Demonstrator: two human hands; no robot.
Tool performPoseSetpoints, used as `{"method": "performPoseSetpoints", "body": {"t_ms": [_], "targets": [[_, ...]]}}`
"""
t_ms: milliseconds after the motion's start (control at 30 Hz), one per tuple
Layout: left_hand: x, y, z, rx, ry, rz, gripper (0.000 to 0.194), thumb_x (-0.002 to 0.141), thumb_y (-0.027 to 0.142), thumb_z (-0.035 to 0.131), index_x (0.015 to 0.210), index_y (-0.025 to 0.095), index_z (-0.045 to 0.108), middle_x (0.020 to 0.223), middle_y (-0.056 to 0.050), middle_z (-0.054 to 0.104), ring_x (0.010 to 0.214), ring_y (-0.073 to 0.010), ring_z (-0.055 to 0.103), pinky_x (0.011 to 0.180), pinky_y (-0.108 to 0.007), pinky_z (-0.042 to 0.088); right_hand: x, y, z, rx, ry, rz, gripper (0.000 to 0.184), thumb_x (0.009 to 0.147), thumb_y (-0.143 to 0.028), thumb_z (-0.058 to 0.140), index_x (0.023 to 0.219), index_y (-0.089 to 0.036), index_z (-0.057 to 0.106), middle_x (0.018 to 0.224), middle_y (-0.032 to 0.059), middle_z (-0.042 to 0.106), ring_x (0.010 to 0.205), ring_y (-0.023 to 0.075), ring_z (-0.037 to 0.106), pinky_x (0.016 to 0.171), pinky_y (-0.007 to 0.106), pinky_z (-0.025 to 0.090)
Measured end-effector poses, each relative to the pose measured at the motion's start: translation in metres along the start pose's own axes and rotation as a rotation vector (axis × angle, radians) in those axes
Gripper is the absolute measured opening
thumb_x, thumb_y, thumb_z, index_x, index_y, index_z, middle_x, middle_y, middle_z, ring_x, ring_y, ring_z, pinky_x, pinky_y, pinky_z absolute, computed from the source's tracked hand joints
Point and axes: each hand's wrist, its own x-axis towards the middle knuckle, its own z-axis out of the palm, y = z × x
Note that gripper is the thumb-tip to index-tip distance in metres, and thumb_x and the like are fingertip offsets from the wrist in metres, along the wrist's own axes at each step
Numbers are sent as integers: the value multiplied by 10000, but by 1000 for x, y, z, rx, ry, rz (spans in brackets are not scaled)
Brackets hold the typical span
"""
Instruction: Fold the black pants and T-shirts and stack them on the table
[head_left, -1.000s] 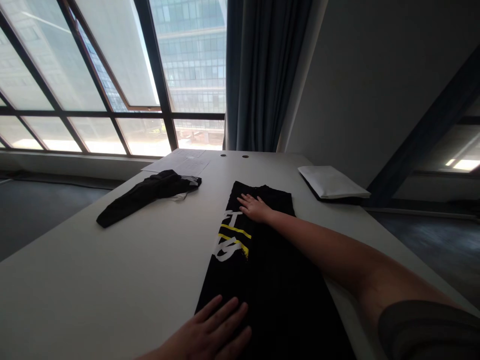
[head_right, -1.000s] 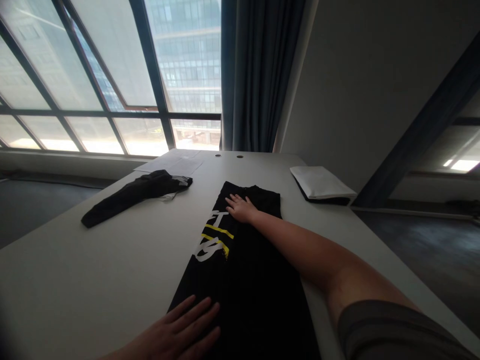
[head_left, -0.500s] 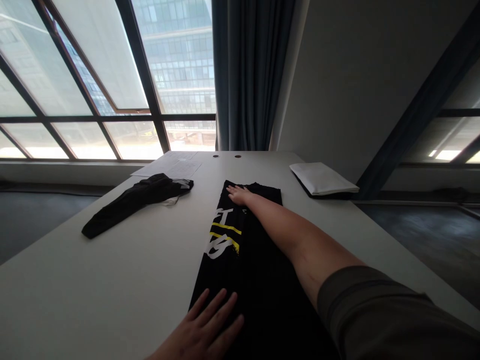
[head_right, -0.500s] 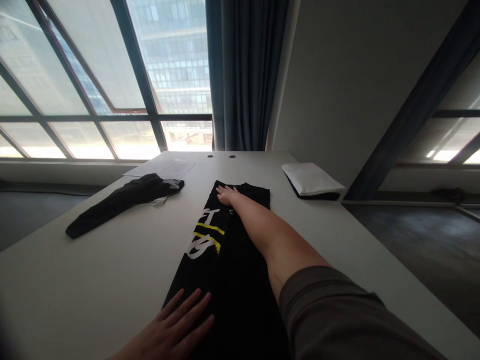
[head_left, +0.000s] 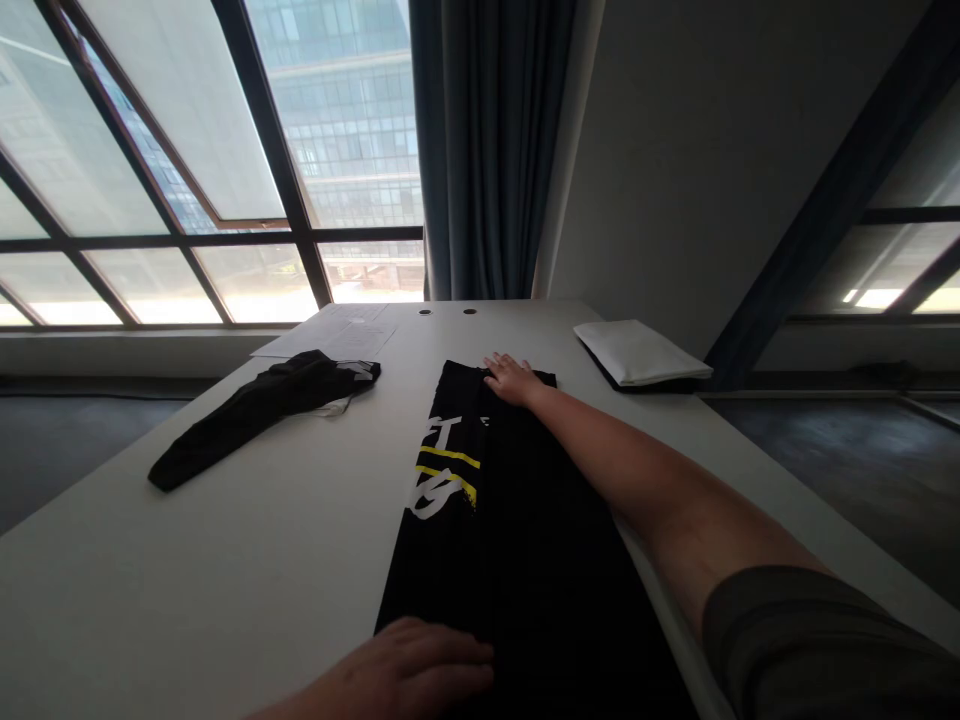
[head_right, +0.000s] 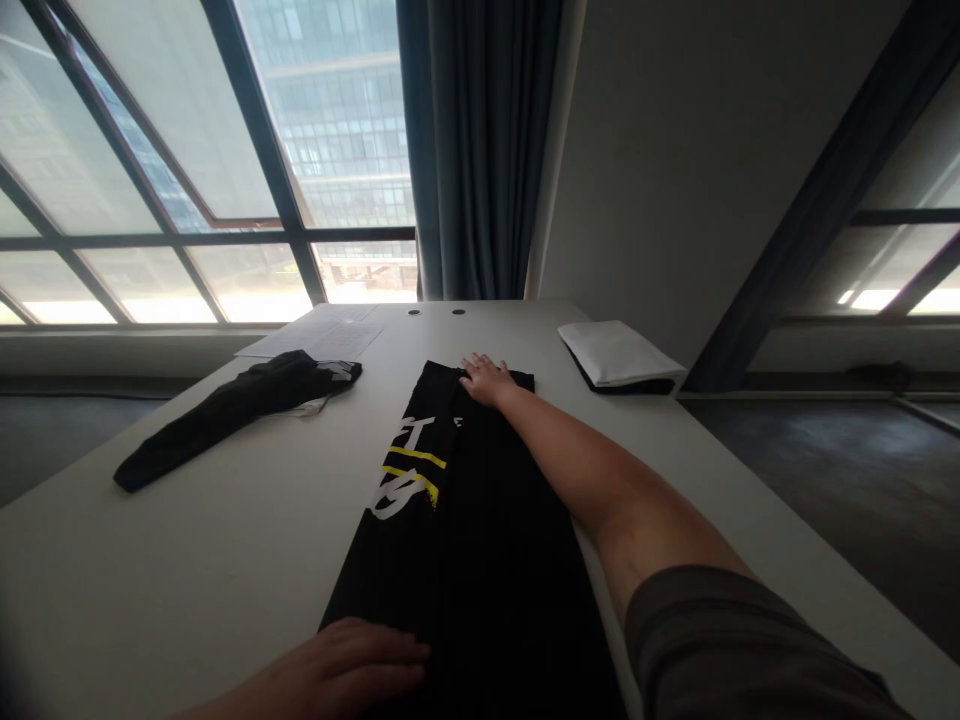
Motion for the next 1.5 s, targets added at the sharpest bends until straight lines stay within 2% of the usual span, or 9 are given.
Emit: {"method": "performPoseSetpoints", "body": {"t_ms": [100, 200, 367, 533, 833, 1000, 1233, 1367, 1500], "targets": [[36, 9, -45, -114, -75, -93, 452, 1012, 275, 583, 1452, 380, 582, 1411, 24, 701, 1250, -197, 680, 1115, -326, 516, -48, 63, -12, 39, 80, 77, 595, 1106, -368, 233, 1601, -155, 486, 1678, 143, 433, 1575, 277, 333, 1309, 505, 188], [92, 18, -60, -92, -153, 41, 311, 1002, 254, 632, 1305, 279, 696, 1317, -5, 738, 1176, -209, 698, 1096, -358, 512, -89, 108, -19, 91, 95, 130, 607, 1105, -289, 173, 1532, -138, 576, 1571, 140, 573, 1493, 230, 467, 1272, 403, 300], [182, 44, -35, 17, -250, 363, 364, 1029, 323, 624, 1375, 221, 677, 1484, 3, 654, 1137, -230, 712, 968, -385, 572, -109, 123, -19, 173, 79, 149, 582, 1118, -334, 197, 1544, -236, 582, 1567, 58, 593, 1463, 228, 517, 1245, 403, 352], [209, 65, -3, -16, -328, 349, 436, 1044, 356, 580, 1477, 305, 603, 1574, 62, 578, 994, -184, 766, 697, -340, 623, -95, 112, -11, 233, 50, 123, 549, 1136, -412, 242, 1578, -285, 542, 1611, 17, 545, 1513, 270, 459, 1288, 478, 273], [208, 73, -11, 5, -478, 431, 417, 957, 329, 650, 1368, 263, 675, 1333, -5, 691, 898, -199, 751, 616, -357, 577, -82, 112, -8, 411, 150, 132, 506, 1109, -386, 332, 1398, -212, 710, 1491, 65, 658, 1446, 238, 554, 1223, 372, 377], [194, 77, -23, 83, -327, 423, 284, 975, 338, 673, 1245, 250, 694, 1378, 6, 639, 866, -170, 700, 631, -341, 557, -80, 95, -15, 486, 266, 142, 568, 1105, -369, 261, 1420, -146, 677, 1482, 96, 662, 1417, 189, 581, 1175, 312, 421], [119, 69, -57, 95, -44, 315, 62, 1028, 276, 621, 1008, 219, 635, 1089, 1, 715, 795, -154, 606, 645, -327, 501, -53, 50, -30, 484, 284, 117, 620, 1111, -351, 185, 1403, -131, 686, 1439, 112, 691, 1352, 204, 633, 1116, 306, 461], [69, 67, -71, 99, 7, 158, 137, 1056, 176, 572, 930, 223, 598, 1055, 3, 735, 769, -138, 609, 659, -307, 480, -26, 17, -32, 403, 214, 62, 580, 1127, -399, 225, 1456, -187, 653, 1486, 83, 662, 1415, 233, 577, 1184, 345, 395], [46, 61, -63, 24, -36, 61, 106, 1010, 199, 684, 931, 236, 623, 1107, 9, 747, 899, -154, 658, 760, -290, 512, -15, -14, -8, 291, 62, 30, 577, 1108, -483, 320, 1566, -215, 547, 1623, 100, 521, 1517, 286, 460, 1261, 431, 302]]}}
